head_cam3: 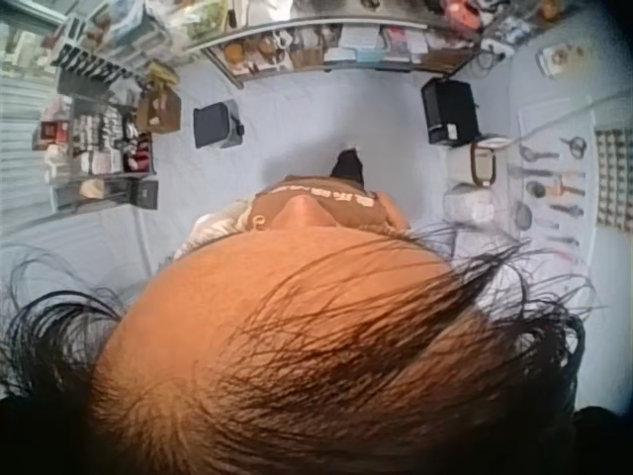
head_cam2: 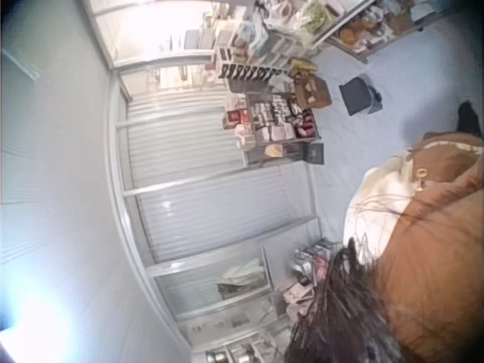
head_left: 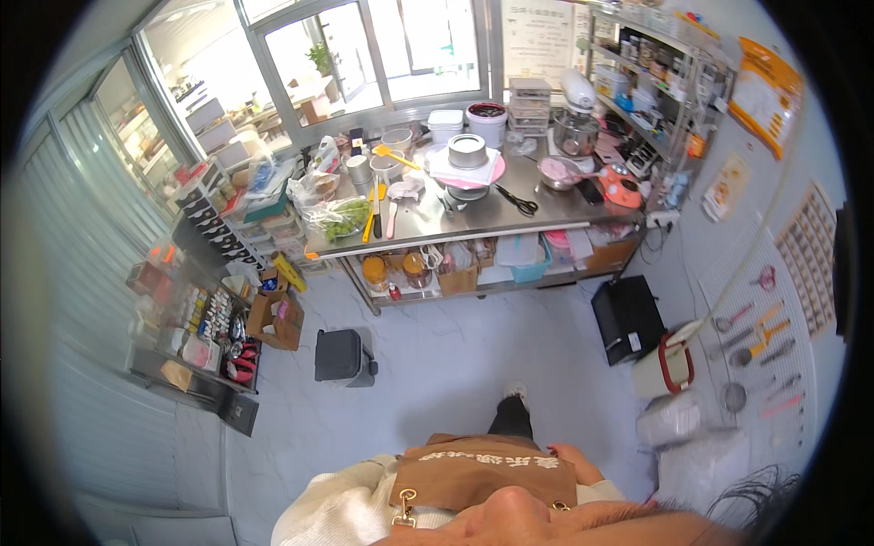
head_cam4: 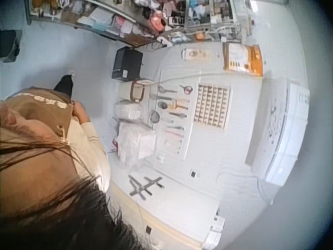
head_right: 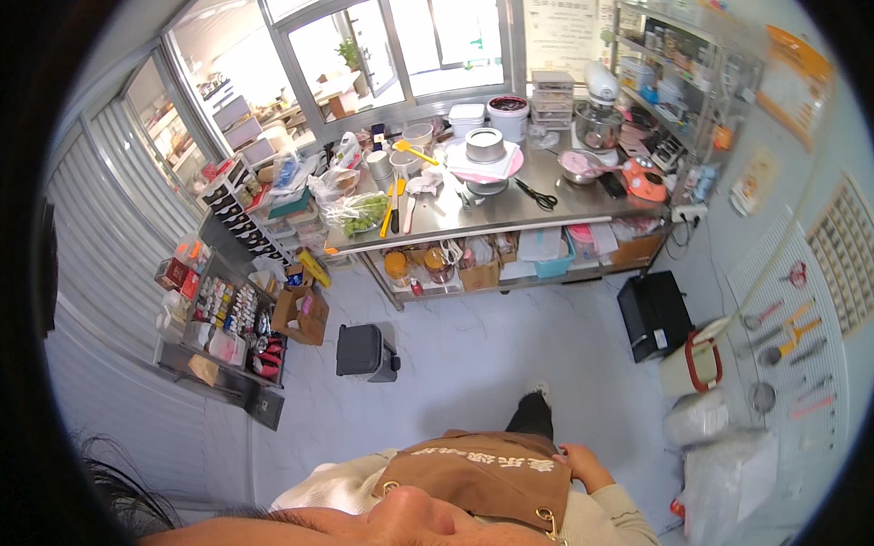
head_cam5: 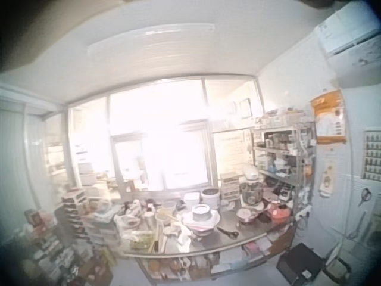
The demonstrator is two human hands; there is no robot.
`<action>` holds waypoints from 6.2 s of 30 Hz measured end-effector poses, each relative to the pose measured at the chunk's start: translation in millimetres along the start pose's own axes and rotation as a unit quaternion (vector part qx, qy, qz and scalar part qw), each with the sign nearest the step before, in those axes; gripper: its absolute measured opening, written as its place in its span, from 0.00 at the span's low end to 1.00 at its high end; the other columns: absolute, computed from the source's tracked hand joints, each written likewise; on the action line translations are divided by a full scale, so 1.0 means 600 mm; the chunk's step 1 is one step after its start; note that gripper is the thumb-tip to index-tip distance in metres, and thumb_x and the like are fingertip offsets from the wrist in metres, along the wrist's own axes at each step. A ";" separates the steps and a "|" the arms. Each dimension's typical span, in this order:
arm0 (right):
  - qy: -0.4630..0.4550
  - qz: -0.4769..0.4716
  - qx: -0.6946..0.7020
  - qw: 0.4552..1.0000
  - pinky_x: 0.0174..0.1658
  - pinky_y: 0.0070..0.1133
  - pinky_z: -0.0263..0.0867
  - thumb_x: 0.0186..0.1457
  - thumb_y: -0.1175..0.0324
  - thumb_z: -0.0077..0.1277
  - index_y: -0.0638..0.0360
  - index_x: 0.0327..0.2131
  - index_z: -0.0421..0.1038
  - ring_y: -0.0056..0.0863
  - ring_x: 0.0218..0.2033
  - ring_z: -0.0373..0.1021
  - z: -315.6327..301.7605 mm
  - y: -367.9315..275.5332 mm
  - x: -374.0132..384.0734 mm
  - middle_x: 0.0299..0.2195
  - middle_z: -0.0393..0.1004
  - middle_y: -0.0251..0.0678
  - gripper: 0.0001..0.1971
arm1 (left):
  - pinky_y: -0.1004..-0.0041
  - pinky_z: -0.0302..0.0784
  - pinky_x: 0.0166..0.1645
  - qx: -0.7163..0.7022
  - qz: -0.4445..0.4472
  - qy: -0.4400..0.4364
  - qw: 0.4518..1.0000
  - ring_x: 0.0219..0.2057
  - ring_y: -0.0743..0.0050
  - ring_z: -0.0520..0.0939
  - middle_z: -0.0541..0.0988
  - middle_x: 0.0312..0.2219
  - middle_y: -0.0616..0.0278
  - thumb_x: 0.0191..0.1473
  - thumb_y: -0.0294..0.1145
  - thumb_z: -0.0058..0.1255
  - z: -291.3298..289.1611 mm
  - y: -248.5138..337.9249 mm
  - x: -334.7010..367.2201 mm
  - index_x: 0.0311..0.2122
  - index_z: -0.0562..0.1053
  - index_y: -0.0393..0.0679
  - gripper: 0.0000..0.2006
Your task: The person scoops a white powder into a mixing bowl, operates a stand mixer, then stirs a pink mixture in a separate bowl with a spatula. They also wipe a yellow spatula and a knife with a paper towel and place a container on a pink turntable.
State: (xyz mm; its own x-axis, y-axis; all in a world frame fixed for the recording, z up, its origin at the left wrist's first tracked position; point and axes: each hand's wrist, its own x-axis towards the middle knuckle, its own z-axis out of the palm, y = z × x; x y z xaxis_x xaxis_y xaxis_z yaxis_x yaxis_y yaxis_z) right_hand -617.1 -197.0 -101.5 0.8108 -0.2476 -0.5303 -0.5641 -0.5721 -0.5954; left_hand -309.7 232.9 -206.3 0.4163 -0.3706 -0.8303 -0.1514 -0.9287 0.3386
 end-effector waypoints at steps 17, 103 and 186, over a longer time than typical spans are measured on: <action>0.115 -0.266 -0.056 0.956 0.48 0.37 0.68 0.58 0.59 0.50 0.59 0.42 0.74 0.48 0.43 0.71 -0.501 -0.470 0.857 0.41 0.75 0.45 0.15 | 0.63 0.75 0.44 -0.131 0.191 0.502 0.833 0.38 0.57 0.77 0.70 0.41 0.52 0.50 0.27 0.55 -0.621 0.483 0.219 0.42 0.72 0.46 0.12; 0.151 -0.310 -0.218 0.913 0.46 0.31 0.72 0.49 0.70 0.57 0.54 0.35 0.76 0.37 0.45 0.72 -0.976 -0.688 1.196 0.42 0.72 0.36 0.08 | 0.79 0.72 0.27 -0.569 0.280 0.377 0.675 0.27 0.81 0.77 0.75 0.28 0.70 0.58 0.35 0.56 -1.328 0.753 0.578 0.39 0.73 0.45 0.08; -0.041 -0.360 -0.307 0.880 0.48 0.35 0.65 0.49 0.51 0.60 0.53 0.36 0.74 0.39 0.44 0.69 -0.945 -0.632 1.208 0.37 0.74 0.38 0.18 | 0.63 0.72 0.38 0.309 0.564 0.146 0.752 0.31 0.57 0.77 0.77 0.25 0.58 0.51 0.36 0.58 -1.257 0.994 0.442 0.24 0.74 0.42 0.10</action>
State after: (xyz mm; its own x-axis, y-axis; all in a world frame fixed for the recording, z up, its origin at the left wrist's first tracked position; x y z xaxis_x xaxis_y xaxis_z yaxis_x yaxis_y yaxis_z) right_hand 272.9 -603.2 82.1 0.8954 0.3953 -0.2048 0.3028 -0.8780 -0.3708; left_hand 386.7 -407.8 109.3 -0.1239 -0.9923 -0.0056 -0.9058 0.1108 0.4088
